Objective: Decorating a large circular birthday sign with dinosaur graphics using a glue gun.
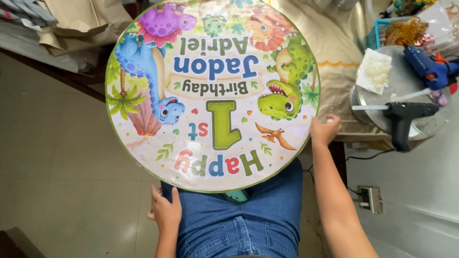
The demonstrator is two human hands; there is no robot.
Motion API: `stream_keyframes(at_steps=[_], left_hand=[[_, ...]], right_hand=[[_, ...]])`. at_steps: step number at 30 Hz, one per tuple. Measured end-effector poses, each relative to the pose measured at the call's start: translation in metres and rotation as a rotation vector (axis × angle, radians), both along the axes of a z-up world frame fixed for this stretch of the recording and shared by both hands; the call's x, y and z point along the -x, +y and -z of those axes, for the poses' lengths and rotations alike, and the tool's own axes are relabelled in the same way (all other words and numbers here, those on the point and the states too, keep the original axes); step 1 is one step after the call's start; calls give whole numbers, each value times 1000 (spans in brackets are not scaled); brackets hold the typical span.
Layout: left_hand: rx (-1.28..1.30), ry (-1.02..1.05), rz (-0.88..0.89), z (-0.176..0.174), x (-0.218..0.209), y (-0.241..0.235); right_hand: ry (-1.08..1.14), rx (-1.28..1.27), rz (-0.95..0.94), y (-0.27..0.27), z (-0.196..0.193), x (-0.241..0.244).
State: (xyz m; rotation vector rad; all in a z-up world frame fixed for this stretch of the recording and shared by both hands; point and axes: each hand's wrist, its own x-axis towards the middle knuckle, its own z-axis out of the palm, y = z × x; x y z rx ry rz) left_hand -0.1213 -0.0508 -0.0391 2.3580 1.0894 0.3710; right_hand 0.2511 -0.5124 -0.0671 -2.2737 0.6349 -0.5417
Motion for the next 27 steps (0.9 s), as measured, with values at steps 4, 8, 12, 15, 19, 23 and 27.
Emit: stream_keyframes(at_steps=[4,8,12,15,19,23,27], left_hand=[[404,186,-190,6,-28,15],[972,-553,-253,89,-23,48],[1299,-732,-274,60,-27,53],[1381,-768,-313,53,-31,58],[1438,-828,-352,45,-31,67],[1396,-772,-262,38,-20,79],[1386,-808,-270,46,-12,104]], right_hand=[[89,61,-18,14,-18,-13],[187,25,-30,9,-21,-12],[228,15,-3,8,-7,8],[226,-194,42,31,-39,36],[233,-744,130,18,7,47],[242,-1035,187,18,4,58],[205,-1009,109,5,32,88]])
